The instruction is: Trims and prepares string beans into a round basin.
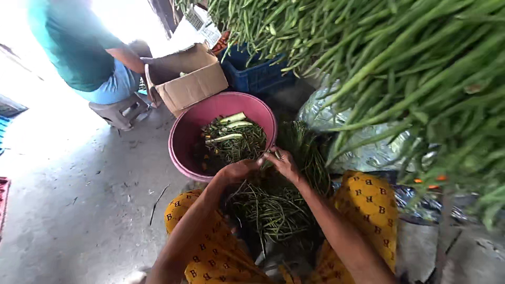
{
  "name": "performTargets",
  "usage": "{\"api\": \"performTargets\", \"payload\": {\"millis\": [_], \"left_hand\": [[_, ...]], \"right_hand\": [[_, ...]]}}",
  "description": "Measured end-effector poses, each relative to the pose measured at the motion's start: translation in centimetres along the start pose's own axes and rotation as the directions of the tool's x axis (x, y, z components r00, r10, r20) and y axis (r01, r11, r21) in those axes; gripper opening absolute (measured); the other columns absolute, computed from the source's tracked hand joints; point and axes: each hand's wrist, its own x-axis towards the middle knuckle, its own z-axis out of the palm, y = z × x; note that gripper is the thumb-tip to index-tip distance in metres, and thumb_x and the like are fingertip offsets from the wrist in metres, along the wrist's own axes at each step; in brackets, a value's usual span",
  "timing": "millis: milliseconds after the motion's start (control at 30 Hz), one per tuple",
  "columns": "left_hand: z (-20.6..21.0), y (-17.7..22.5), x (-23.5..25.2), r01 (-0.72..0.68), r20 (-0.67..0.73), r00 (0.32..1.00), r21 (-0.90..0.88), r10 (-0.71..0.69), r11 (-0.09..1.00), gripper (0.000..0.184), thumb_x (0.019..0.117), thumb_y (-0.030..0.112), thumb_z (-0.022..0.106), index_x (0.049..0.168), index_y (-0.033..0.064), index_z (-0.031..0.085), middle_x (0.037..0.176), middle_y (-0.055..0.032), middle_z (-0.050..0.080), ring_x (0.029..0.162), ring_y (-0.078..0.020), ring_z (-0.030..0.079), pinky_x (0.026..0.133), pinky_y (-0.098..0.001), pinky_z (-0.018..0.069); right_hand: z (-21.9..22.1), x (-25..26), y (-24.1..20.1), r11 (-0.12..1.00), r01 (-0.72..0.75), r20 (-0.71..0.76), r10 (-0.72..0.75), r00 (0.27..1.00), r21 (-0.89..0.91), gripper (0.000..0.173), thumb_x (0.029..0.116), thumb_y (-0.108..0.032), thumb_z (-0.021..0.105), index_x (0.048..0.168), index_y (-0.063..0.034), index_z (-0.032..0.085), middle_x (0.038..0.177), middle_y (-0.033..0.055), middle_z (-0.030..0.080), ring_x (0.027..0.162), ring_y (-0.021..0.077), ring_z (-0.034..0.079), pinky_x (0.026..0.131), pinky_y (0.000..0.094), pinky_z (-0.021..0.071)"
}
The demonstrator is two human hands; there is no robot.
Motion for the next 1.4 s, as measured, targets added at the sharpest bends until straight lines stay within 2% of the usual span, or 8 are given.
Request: {"api": "performTargets", "payload": {"millis": [233,600,700,800,1000,1133,1300,1400], "left_hand": [[5.9,-0.9,0.4,-0.07,-0.229,0.957,0.406,0.175,0.911,0.07,0.0972,0.019,0.07,0.153,-0.0033,0.034,0.125,-0.0229,0.065,0.111,-0.026,0.066,0.1,-0.0423,0.0527],[10.4,-2.6,0.4,0.081,-0.563,0.747,0.607,0.355,0.79,0.04,0.1073,0.016,0.051,0.14,-0.0053,0.058,0.125,-0.0272,0.067,0.116,-0.0385,0.066,0.106,-0.048,0.0476],[9.9,-4.4,1.1,0.205,-0.461,0.84,0.758,0.286,0.619,0.036,0.1071,0.008,0.046,0.136,-0.0046,0.061,0.126,-0.0285,0.066,0.115,-0.0423,0.067,0.104,-0.0511,0.0504],[9.6,-6.3,1.1,0.313,-0.316,0.947,0.853,-0.063,0.418,0.037,0.1043,0.0,0.042,0.138,-0.0038,0.058,0.14,-0.0304,0.056,0.129,-0.047,0.056,0.109,-0.058,0.0435],[6.8,-5.5,0.2,0.233,-0.339,0.941,0.626,-0.009,0.745,0.034,0.1088,0.015,0.046,0.127,-0.0064,0.065,0.12,-0.0247,0.069,0.114,-0.0334,0.066,0.106,-0.0483,0.0464],[5.4,-5.0,-0.7,0.058,-0.473,0.876,0.289,0.09,0.956,0.028,0.1074,0.015,0.05,0.115,-0.0057,0.067,0.08,-0.0018,0.06,0.064,-0.0045,0.051,0.065,-0.0233,0.0472],[5.2,-4.1,-1.4,-0.14,-0.518,0.849,-0.038,0.1,0.989,0.023,0.1077,0.01,0.046,0.102,-0.002,0.065,0.073,0.0046,0.057,0.059,-0.0021,0.05,0.06,-0.0194,0.0459],[5.7,-4.0,-1.4,-0.168,-0.505,0.856,-0.073,0.109,0.983,0.021,0.1071,0.009,0.047,0.103,-0.0015,0.065,0.073,0.0048,0.058,0.06,-0.0021,0.051,0.061,-0.0191,0.0469]], "right_hand": [[-2.4,-3.1,1.4,0.994,-0.084,-0.122,0.093,0.988,0.075,0.027,0.1005,-0.017,0.065,0.115,0.0065,0.065,0.101,0.0132,0.068,0.09,0.0107,0.063,0.086,0.03,0.0523],[-2.0,-3.8,2.0,0.989,-0.148,-0.027,0.147,0.989,-0.028,0.037,0.1046,-0.026,0.06,0.122,0.0066,0.062,0.11,0.0239,0.067,0.103,0.0295,0.065,0.095,0.0461,0.0501],[-3.2,-3.6,1.4,0.884,-0.334,0.044,0.367,0.929,-0.327,0.055,0.1059,-0.042,0.055,0.139,0.0022,0.055,0.129,0.0278,0.064,0.122,0.0414,0.061,0.106,0.0585,0.0444],[-3.6,-4.2,2.0,0.765,-0.414,-0.029,0.461,0.887,-0.494,0.055,0.1047,-0.036,0.059,0.144,0.0017,0.052,0.131,0.0287,0.063,0.124,0.045,0.06,0.105,0.0631,0.0442],[-3.3,-3.5,3.3,0.847,-0.39,0.039,0.431,0.901,-0.362,0.03,0.1041,-0.018,0.059,0.126,0.0012,0.065,0.121,0.0275,0.066,0.113,0.043,0.064,0.097,0.0613,0.0484],[-3.7,-3.1,3.6,0.874,-0.451,0.142,0.477,0.867,-0.184,0.039,0.0972,-0.001,0.059,0.136,-0.0055,0.058,0.106,0.0168,0.063,0.072,0.0204,0.054,0.065,0.0364,0.047],[-3.8,-3.5,2.7,0.893,-0.387,0.328,0.446,0.833,-0.231,0.046,0.0901,-0.025,0.08,0.126,-0.0035,0.062,0.1,0.0112,0.064,0.07,0.0129,0.05,0.065,0.0315,0.0443],[-2.5,-4.3,1.5,0.926,-0.317,0.359,0.23,0.904,0.206,0.058,0.0887,-0.01,0.076,0.14,-0.0026,0.051,0.088,0.0007,0.058,0.058,0.0036,0.046,0.054,0.0203,0.0432]]}}
